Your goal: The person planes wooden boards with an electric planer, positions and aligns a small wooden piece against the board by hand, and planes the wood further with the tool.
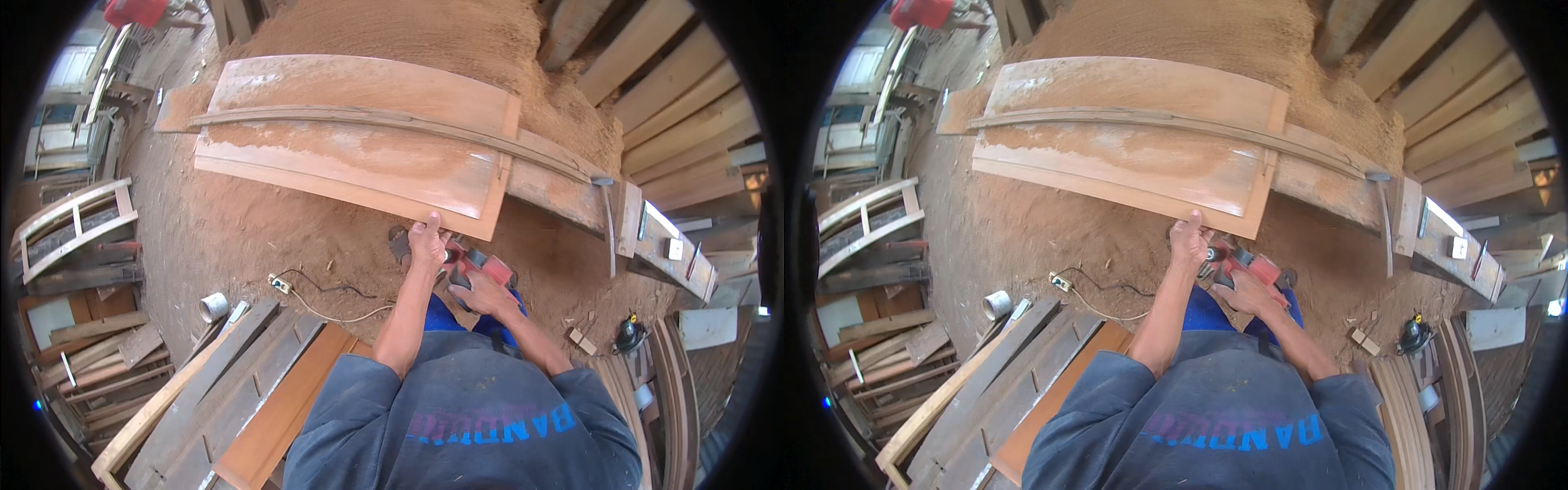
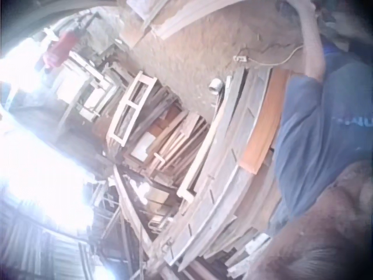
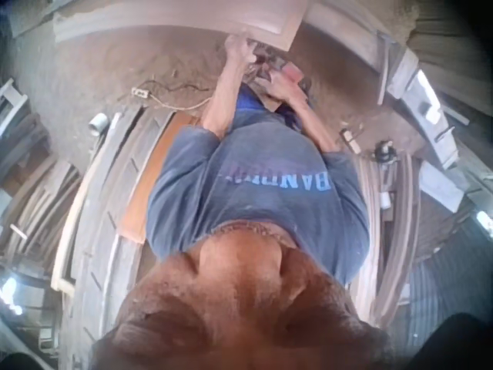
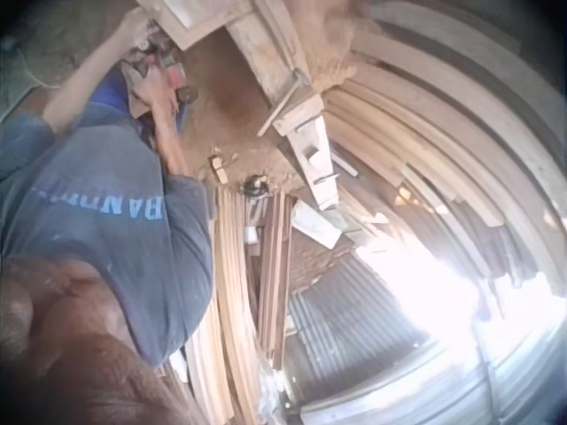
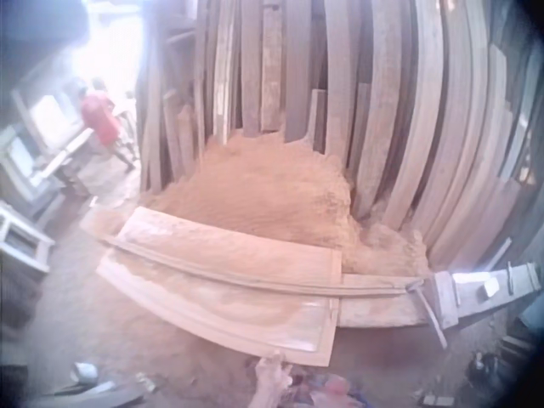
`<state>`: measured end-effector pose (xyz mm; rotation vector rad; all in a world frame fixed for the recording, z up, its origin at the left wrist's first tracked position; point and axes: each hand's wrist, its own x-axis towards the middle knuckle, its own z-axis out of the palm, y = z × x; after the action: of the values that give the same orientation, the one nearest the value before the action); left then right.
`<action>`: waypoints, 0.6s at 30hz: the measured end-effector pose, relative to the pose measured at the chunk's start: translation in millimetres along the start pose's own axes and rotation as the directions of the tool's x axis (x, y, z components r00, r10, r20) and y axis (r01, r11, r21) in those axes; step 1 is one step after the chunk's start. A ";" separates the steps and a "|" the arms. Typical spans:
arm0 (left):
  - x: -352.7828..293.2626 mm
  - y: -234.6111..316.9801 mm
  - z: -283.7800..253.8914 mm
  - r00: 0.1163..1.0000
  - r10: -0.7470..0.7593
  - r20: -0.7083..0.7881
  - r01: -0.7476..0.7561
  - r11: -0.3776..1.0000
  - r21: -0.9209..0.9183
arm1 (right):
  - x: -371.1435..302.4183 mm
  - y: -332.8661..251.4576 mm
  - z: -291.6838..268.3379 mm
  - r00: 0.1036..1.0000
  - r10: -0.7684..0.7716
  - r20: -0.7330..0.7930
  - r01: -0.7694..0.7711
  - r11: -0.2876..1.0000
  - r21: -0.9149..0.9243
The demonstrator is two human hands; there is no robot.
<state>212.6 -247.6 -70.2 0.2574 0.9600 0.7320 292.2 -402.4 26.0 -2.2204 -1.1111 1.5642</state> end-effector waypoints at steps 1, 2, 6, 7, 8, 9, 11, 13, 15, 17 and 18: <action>2.8 6.2 -2.4 1.000 -0.025 0.010 0.024 1.000 0.007 | 0.9 0.1 1.6 1.000 -0.004 -0.003 0.004 1.000 0.002; 8.6 18.2 -7.6 1.000 -0.015 0.001 0.015 1.000 -0.009 | 3.7 -1.7 4.4 1.000 -0.011 0.008 0.011 1.000 -0.015; 50.8 102.6 -45.5 0.991 0.128 -0.047 -0.128 0.992 0.002 | 22.0 -22.7 15.4 0.998 -0.050 0.027 0.050 0.998 -0.027; 62.3 125.0 -49.7 0.982 0.175 -0.067 -0.178 0.984 -0.030 | 29.4 -30.7 17.3 0.997 -0.057 0.055 0.060 0.997 -0.049; 72.2 147.7 -51.9 0.972 0.219 -0.090 -0.225 0.972 -0.061 | 36.2 -41.4 17.2 0.996 -0.058 0.073 0.064 0.995 -0.080; 80.1 168.5 -51.6 0.970 0.224 -0.093 -0.232 0.969 -0.082 | 40.8 -52.8 15.6 0.993 -0.060 0.102 0.071 0.991 -0.109; 99.0 212.2 -71.9 0.958 0.254 -0.134 -0.271 0.953 -0.134 | 49.9 -87.5 14.6 0.982 -0.066 0.178 0.092 0.986 -0.142; 117.0 249.5 -111.1 0.944 0.277 -0.180 -0.317 0.914 -0.253 | 65.4 -116.6 20.9 0.965 -0.084 0.247 0.129 0.977 -0.170; 106.7 282.7 -185.8 0.863 0.504 0.039 -0.450 0.800 -0.396 | 73.6 -154.4 31.8 0.938 -0.144 0.314 0.202 0.966 -0.163; 85.0 288.2 -194.3 0.785 0.619 -0.011 -0.573 0.720 -0.392 | 87.1 -163.1 35.9 0.933 -0.185 0.310 0.242 0.958 -0.154; 62.5 285.7 -172.0 0.801 0.524 -0.290 -0.590 0.771 -0.237 | 95.6 -160.3 28.4 0.935 -0.228 0.270 0.267 0.956 -0.119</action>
<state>-34.4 -15.1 -63.8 0.1847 0.9494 1.4832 208.8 -233.3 34.2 -1.9067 -1.5668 1.7357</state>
